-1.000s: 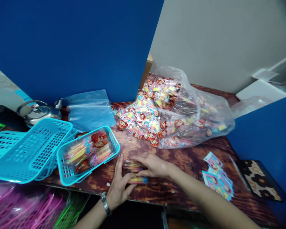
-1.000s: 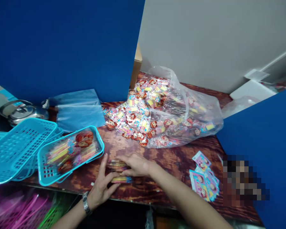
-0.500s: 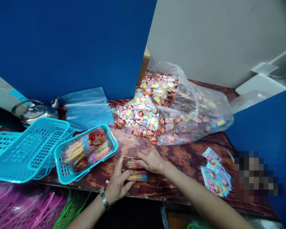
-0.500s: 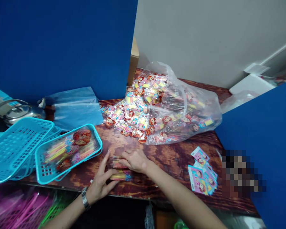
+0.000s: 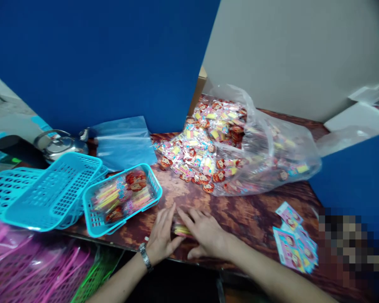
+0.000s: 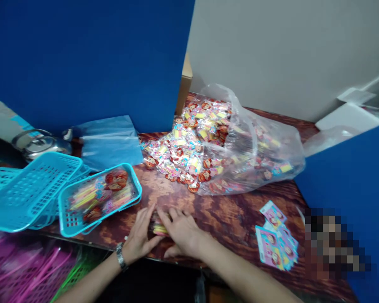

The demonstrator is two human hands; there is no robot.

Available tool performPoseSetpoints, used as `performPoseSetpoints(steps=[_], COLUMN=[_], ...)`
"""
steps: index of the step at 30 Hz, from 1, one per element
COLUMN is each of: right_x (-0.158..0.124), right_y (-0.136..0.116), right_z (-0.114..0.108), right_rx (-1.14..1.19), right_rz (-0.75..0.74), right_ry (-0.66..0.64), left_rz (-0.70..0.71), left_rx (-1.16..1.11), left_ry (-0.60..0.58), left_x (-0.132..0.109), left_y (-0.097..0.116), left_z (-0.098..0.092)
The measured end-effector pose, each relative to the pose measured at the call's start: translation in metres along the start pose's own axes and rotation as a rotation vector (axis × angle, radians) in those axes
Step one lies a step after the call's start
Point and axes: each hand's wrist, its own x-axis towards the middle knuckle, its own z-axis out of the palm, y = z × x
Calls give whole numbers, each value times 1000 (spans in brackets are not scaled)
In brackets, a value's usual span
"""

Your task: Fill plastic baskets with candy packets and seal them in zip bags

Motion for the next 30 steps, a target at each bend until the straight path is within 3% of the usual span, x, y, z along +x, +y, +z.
performPoseSetpoints(steps=[4, 6, 8, 10, 11, 13, 14, 15, 17, 19, 22, 26, 30], right_x=[9, 12, 11, 7, 6, 6, 10, 17, 37, 63, 106, 148, 166], right_y=[-3, 5, 17, 26, 28, 22, 15, 6, -18, -44, -74, -97, -108], right_z=[24, 26, 16, -7, -23, -60, -78, -95, -122, -136, -142, -140, -137], right_rx=[-151, -156, -110, -30, 14, 99, 129, 147, 165, 136, 49, -41, -195], right_rz=[76, 57, 24, -22, -61, -169, -226, -295, -446, -579, -718, -843, -797], right_ry=[83, 71, 30, 9, 18, 35, 47, 46, 46, 31, -49, -195, -214], left_rz=[-16, -19, 30, 122, 167, 94, 14, -36, -28, 13, 39, 74, 51], left_rx=[28, 50, 97, 181, 223, 341, 415, 483, 548, 578, 598, 489, 324], left_ry=[-32, -91, -138, -87, 48, 311, 354, 346, 215, 64, -59, -125, -146], left_x=[3, 3, 1, -6, -9, -14, -14, -14, -11, -7, -2, 3, 7], left_y=[5, 12, 23, 30, 30, 22, 15, 5, -14, -31, -47, -60, -73], left_z=[3, -10, -40, -83, -108, -155, -174, -190, -211, -218, -222, -232, -238])
